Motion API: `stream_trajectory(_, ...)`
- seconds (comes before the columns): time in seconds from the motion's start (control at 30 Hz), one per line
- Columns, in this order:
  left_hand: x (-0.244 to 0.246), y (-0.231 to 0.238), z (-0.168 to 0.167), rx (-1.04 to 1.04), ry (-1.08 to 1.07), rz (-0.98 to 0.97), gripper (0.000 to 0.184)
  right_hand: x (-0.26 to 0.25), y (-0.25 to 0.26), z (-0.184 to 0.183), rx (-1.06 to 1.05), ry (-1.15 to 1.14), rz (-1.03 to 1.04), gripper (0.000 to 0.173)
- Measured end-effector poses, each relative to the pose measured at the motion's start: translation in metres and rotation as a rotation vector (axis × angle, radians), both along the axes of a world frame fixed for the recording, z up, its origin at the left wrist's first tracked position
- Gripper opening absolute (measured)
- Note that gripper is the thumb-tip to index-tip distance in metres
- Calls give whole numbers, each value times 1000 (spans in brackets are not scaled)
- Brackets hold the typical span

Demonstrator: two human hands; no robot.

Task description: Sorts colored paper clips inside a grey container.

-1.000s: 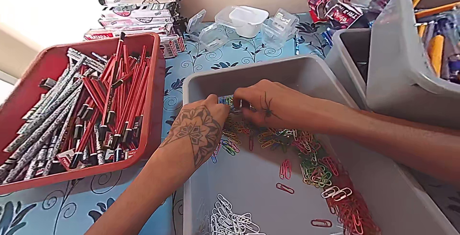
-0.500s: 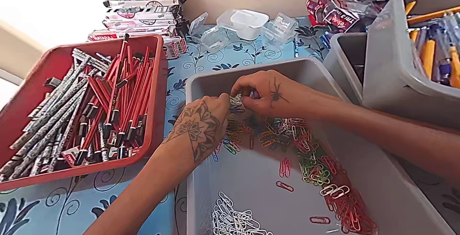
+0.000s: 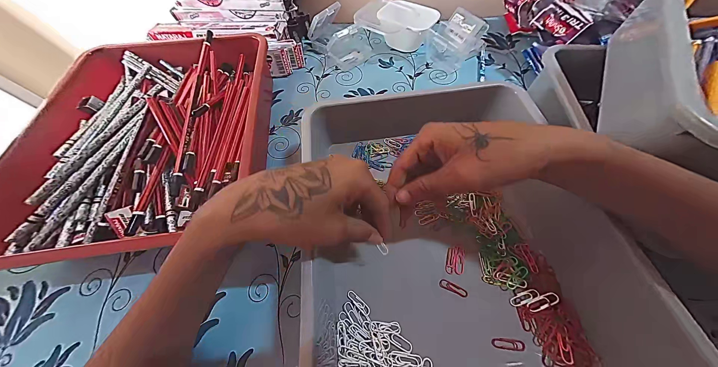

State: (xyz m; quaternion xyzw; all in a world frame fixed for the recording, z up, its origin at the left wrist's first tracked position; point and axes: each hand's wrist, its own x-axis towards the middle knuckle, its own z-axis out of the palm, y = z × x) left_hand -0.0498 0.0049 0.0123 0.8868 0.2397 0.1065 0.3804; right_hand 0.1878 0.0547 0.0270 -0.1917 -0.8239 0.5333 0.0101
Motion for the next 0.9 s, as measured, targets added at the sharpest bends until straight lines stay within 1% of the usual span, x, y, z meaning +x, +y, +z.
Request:
stream_trajectory(0.07,2,-5,-4,-23,28,-87,11,2,6,5,42,13,-163,19)
stream_trajectory(0.1,1,-7,-6,-72,14,-160,14,1,6,8,52,12,-273,19)
stream_trajectory(0.17,-3,-7,-11,-220,-19,-331,25,-2,7,14,67,12,-469,19)
stream_trajectory(0.2,-3,-8,-12,-270,-43,-379,30,-3,8,15,84,13,-525,18)
stream_trajectory(0.23,-3,-7,-11,-279,-61,-390,34,-4,9,13,116,5,-546,18)
stream_trajectory(0.27,-3,-6,-10,-237,-69,-364,37,-4,11,10,184,-19,-525,18)
stream_trajectory(0.33,-3,-3,-11,-96,-73,-233,40,1,15,1,435,-100,-367,16)
stream_trajectory(0.4,1,-1,-14,32,-35,-63,36,7,14,0,643,-206,-219,13)
stream_trajectory(0.47,7,-3,-19,110,35,81,24,12,4,11,743,-365,-166,10)
stream_trajectory(0.5,10,-5,-21,125,84,118,18,15,-4,19,768,-453,-158,9)
stream_trajectory(0.57,12,-11,-24,183,198,112,15,24,-21,27,788,-579,-166,6)
stream_trajectory(0.6,13,-14,-24,196,261,109,16,33,-31,25,801,-572,-171,4)
stream_trajectory(0.63,14,-17,-25,221,300,113,17,43,-42,21,827,-555,-178,7)
stream_trajectory(0.7,16,-20,-29,292,305,147,20,54,-59,11,854,-573,-207,19)
stream_trajectory(0.73,17,-21,-30,315,299,165,21,55,-66,6,845,-605,-228,21)
stream_trajectory(0.77,20,-21,-29,313,301,180,22,55,-70,3,849,-622,-251,22)
stream_trajectory(0.83,26,-21,-23,303,298,211,23,60,-72,-7,910,-534,-300,16)
stream_trajectory(0.87,29,-22,-22,345,263,232,24,63,-71,-11,931,-469,-328,12)
stream_trajectory(0.9,31,-23,-25,418,214,250,24,66,-70,-15,938,-411,-355,12)
